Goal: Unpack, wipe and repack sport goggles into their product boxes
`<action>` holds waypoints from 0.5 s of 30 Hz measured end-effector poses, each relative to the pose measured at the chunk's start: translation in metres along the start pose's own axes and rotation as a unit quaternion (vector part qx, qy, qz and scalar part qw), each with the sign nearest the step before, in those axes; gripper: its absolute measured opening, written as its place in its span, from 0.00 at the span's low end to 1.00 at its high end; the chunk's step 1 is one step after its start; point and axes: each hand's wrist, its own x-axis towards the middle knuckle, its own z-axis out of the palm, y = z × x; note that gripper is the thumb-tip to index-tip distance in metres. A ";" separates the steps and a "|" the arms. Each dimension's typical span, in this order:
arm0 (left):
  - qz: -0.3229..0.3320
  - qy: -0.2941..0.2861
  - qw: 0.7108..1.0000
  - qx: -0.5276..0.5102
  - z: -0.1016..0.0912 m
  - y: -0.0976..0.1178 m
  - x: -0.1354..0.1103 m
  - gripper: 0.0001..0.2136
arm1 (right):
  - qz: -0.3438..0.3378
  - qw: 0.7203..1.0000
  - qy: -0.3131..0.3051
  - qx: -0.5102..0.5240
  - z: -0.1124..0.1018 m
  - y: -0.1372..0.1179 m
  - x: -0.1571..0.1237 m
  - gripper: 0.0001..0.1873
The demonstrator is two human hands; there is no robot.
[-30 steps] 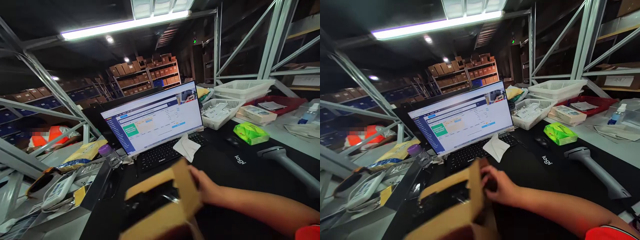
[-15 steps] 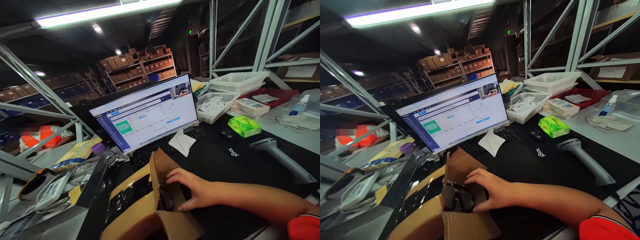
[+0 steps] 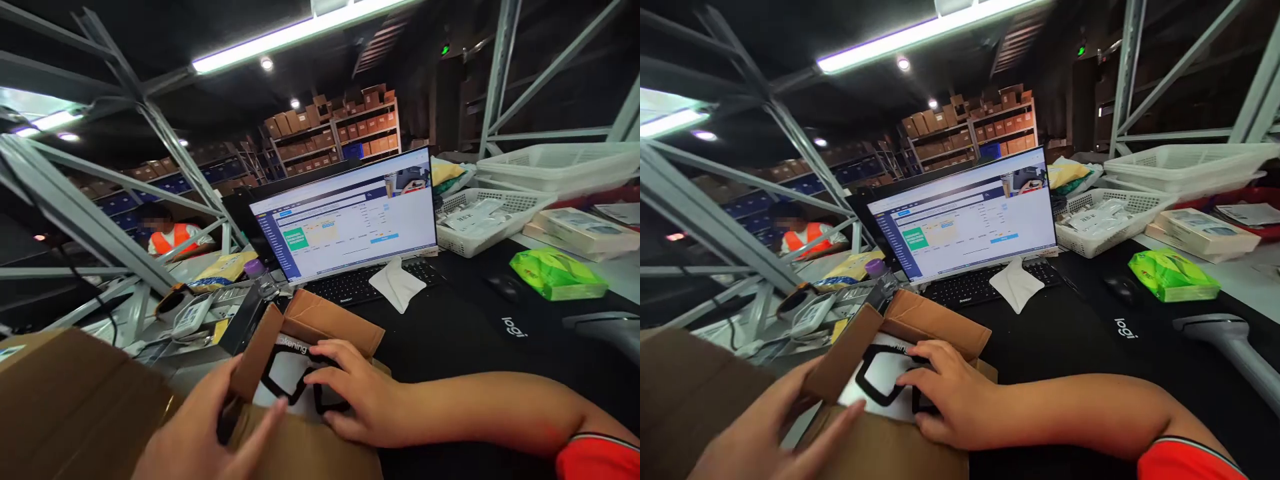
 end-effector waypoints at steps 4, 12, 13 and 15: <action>-0.112 -0.036 0.991 0.061 -0.010 -0.003 0.018 0.31 | -0.027 0.999 0.004 0.026 0.023 -0.007 -0.002 0.25; -0.099 -0.011 0.971 0.216 0.004 -0.002 0.046 0.23 | 0.038 0.996 -0.043 0.063 0.041 -0.027 -0.022 0.26; -0.103 -0.002 0.971 0.215 0.005 0.000 0.046 0.24 | 0.043 0.995 -0.050 0.071 0.040 -0.029 -0.025 0.27; -0.106 0.010 0.971 0.216 0.006 0.004 0.045 0.25 | 0.044 0.994 -0.062 0.080 0.040 -0.032 -0.031 0.28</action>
